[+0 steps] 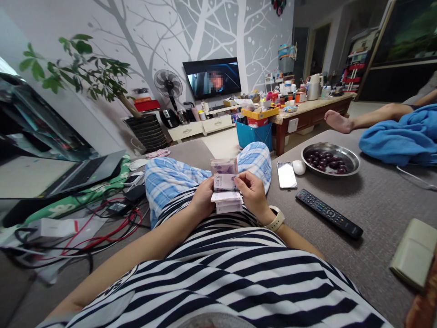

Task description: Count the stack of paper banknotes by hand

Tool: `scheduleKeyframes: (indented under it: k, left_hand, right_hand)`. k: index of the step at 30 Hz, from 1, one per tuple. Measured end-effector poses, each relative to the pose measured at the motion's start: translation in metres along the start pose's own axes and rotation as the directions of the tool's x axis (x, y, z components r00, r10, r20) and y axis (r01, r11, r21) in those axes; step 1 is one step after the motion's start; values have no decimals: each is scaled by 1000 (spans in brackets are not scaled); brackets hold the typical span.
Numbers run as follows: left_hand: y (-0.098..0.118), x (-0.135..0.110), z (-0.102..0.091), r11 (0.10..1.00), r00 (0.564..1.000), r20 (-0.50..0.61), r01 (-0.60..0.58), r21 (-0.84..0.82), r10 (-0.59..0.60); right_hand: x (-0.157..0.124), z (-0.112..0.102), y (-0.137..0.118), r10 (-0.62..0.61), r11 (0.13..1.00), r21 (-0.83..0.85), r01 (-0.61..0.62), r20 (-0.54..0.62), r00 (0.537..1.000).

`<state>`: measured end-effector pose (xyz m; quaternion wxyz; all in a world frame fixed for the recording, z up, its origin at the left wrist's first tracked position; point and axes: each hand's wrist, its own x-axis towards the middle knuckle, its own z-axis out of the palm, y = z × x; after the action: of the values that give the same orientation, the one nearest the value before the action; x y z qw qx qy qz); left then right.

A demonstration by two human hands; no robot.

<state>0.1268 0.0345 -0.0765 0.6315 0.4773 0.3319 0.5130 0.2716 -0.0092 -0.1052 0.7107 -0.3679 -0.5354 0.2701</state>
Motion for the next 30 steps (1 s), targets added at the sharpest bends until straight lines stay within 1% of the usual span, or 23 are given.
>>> scheduleKeyframes:
  k: [6, 22, 26, 30]
  left_hand:
    - [-1, 3, 1, 999, 1000, -5, 21, -26, -22]
    - [-2, 4, 0, 995, 998, -22, 58, -78, -60]
    - [-1, 3, 0, 994, 997, -7, 71, -79, -71]
    - [1, 1, 3, 992, 997, -8, 74, -102, -75]
  right_hand:
    - [-1, 0, -3, 2, 1000, -5, -2, -14, 1000]
    - [-1, -1, 1, -6, 1000, 21, 6, 10, 1000]
    - [-2, -2, 2, -6, 999, 43, 5, 10, 1000]
    - [-2, -1, 1, 3, 996, 92, -7, 44, 999]
